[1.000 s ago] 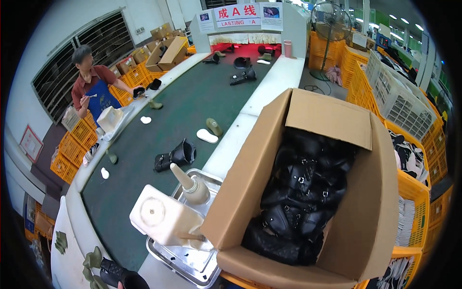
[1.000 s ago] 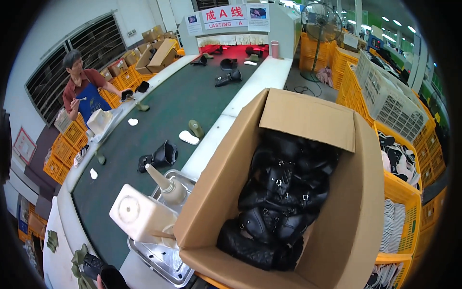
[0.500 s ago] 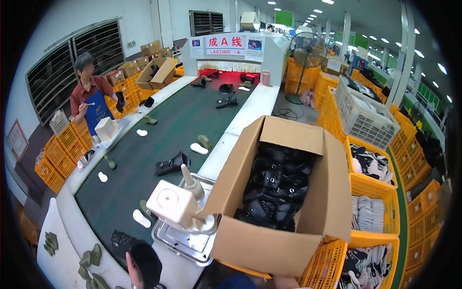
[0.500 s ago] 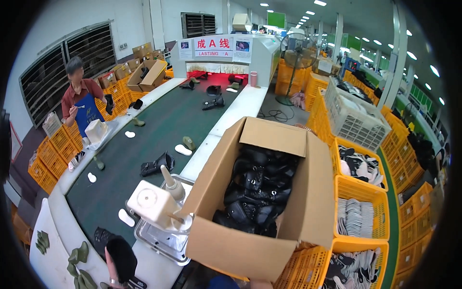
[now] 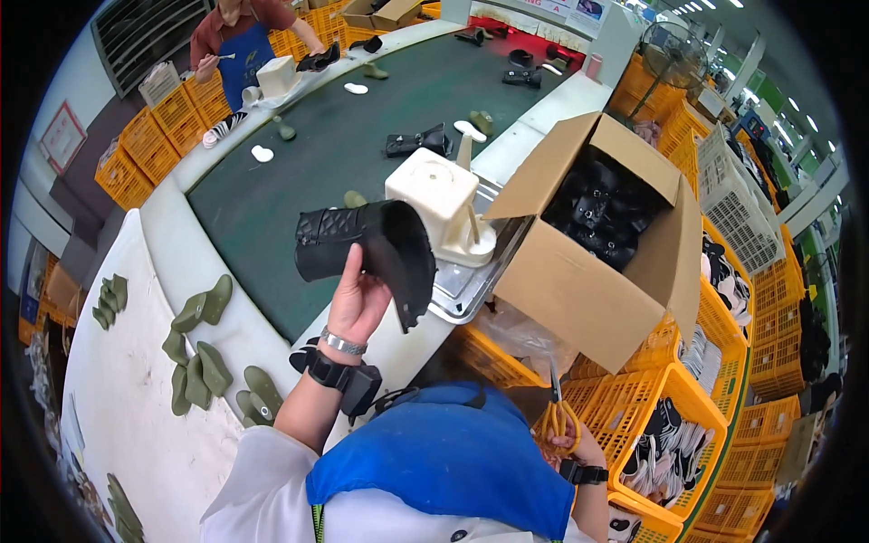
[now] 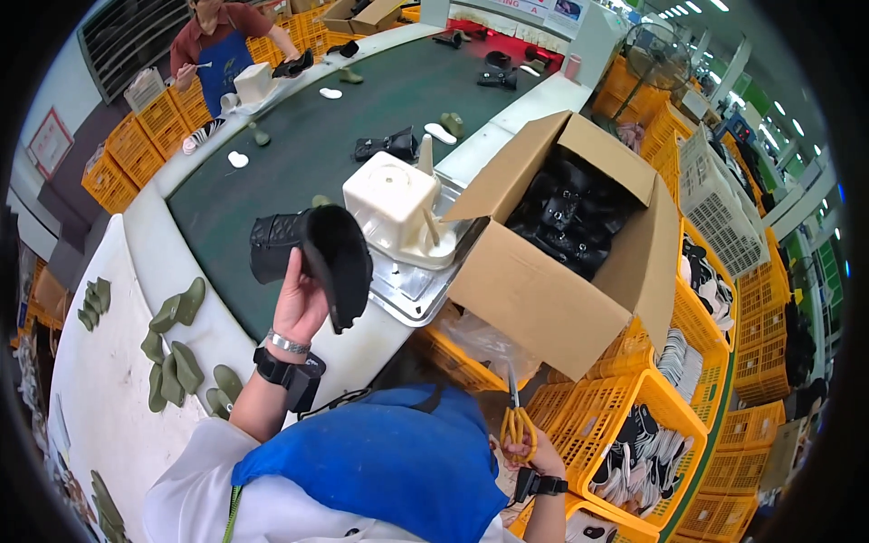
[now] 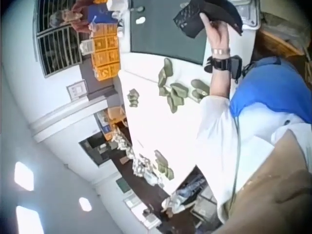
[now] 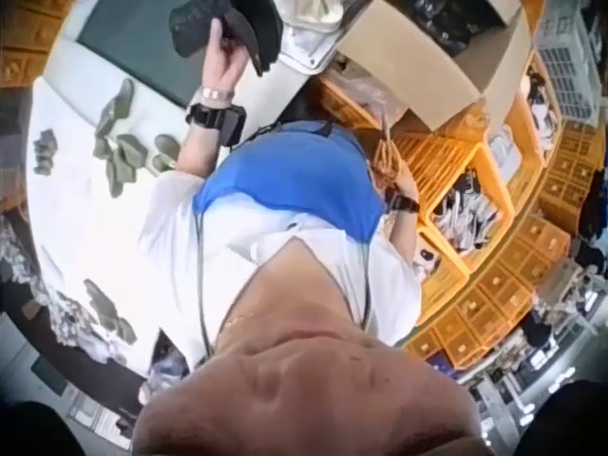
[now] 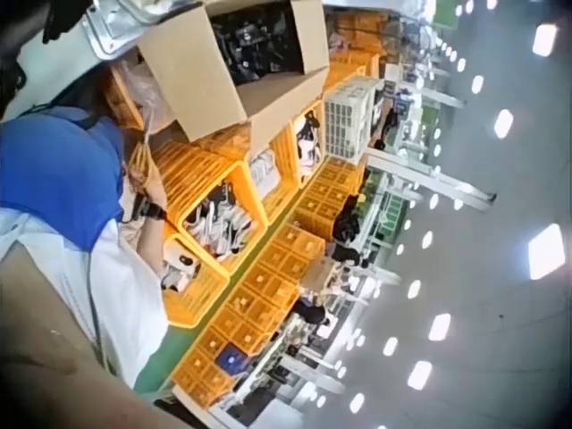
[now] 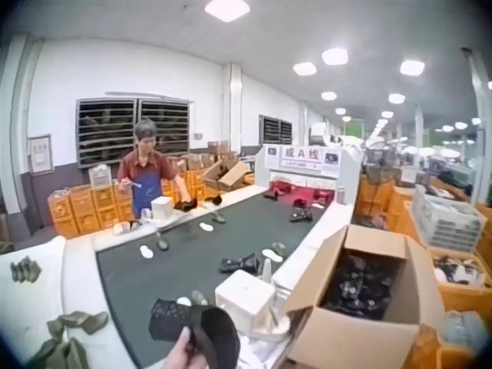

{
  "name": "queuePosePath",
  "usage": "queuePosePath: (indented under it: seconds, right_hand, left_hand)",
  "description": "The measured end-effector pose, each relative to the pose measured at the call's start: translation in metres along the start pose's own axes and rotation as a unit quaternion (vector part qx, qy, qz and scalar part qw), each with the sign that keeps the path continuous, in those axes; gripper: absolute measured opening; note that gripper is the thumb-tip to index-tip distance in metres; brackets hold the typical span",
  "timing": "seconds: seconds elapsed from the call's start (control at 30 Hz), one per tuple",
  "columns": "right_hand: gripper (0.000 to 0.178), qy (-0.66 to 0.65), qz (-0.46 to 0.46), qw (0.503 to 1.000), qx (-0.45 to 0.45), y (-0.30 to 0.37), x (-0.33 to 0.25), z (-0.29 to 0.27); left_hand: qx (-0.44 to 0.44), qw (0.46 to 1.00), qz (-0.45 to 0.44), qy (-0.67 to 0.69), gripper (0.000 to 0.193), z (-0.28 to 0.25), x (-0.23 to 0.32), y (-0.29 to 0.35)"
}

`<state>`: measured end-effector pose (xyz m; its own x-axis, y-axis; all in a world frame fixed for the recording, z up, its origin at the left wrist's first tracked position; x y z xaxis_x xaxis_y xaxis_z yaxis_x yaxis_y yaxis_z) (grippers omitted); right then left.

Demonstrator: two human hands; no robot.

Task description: Trim and apply adhesive to shoe components in a factory assembly line setting.

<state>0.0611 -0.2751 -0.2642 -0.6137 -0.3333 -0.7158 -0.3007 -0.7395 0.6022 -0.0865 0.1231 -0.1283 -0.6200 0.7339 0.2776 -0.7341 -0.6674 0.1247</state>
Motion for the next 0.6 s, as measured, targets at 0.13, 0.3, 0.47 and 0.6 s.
queuePosePath:
  seconds: [0.13, 0.3, 0.47, 0.6]
  right_hand:
    - [0.079, -0.054, -0.065, 0.991, -0.101, 0.021, -0.016, 0.039]
    - [0.053, 0.143, -0.02, 0.989, -0.015, 0.005, -0.002, -0.006]
    - [0.046, 0.177, 0.1, 0.977, -0.055, 0.036, 0.029, -0.034]
    - [0.051, 0.162, 0.144, 0.976, 0.0, 0.053, 0.07, -0.079]
  left_hand:
    - [0.0, 0.993, 0.08, -0.086, 0.028, -0.001, 0.008, 0.014]
    - [0.059, 0.96, 0.145, -0.232, 0.018, 0.005, 0.014, 0.019]
    - [0.037, 0.943, 0.169, -0.284, 0.015, 0.006, 0.032, 0.024]
    - [0.016, 0.955, 0.123, -0.269, 0.033, 0.001, 0.021, 0.014]
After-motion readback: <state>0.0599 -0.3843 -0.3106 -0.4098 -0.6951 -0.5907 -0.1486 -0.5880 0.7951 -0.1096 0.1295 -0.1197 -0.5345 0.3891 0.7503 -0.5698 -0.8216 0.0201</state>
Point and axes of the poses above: each hand's wrist, its own y-axis away from the middle knuckle, its own z-axis out of the palm, x = y × z, the point moved 10 cm from there along -y, towards the middle knuckle, and after that the axes turned 2 degrees about -y, right-handed, at the moved point
